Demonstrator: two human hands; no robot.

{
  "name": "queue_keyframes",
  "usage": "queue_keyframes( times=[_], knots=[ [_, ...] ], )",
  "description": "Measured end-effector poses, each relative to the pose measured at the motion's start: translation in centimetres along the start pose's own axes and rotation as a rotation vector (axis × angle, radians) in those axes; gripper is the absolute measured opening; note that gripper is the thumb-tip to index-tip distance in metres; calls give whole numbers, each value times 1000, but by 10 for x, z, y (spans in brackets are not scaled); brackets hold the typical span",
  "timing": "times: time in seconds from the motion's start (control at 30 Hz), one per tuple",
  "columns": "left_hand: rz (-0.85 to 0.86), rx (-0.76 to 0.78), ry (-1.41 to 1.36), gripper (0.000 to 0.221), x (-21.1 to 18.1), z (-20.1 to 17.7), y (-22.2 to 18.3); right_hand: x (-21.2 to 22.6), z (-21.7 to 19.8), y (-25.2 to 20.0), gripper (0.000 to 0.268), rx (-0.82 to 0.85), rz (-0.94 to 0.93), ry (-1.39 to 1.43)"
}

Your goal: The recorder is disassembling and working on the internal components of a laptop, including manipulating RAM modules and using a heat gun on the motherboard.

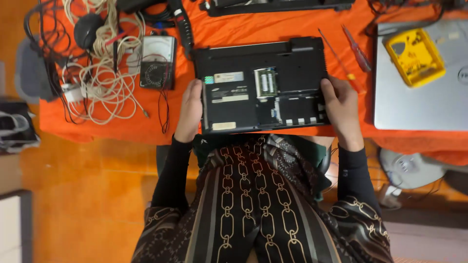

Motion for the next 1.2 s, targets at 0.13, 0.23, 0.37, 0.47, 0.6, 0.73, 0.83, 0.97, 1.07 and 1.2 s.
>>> queue_keyframes(
  times=[0.13,0.23,0.37,0.47,0.6,0.73,0.83,0.97,1.07,1.2],
  knots=[
    [83,114,-62,38,7,14,12,17,-16,4,35,-74,-148,-322],
    [100,192,-71,35,1,24,9,24,-19,4,35,-89,-181,-454],
    [53,268,-70,29,-9,34,6,14,-23,7,36,-119,-190,-536],
    [92,285,-134,26,-17,37,2,1,-22,6,37,-151,-266,-539],
    [138,253,-112,23,-12,34,2,5,-17,-1,37,-168,-291,-515],
    [68,259,-271,27,7,29,18,5,-16,-3,36,-215,-313,-542],
    [70,230,-216,36,-4,30,23,5,-16,-4,35,-228,-312,-558],
    [167,203,-24,49,-20,39,30,7,-16,-5,34,-236,-325,-567],
    [76,134,61,51,-8,37,36,9,-15,-5,34,-241,-314,-571],
    [82,82,159,51,-9,35,35,11,-14,-5,33,-239,-301,-570]
  ],
)
Point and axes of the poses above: each hand's wrist, its own y-axis towards the middle knuckle, its own z-axis out of the palm, x = y × z, the point moved 8 cm from there along y, towards the middle knuckle, and after that the axes turned 2 degrees about -y, right-handed, at the moved point
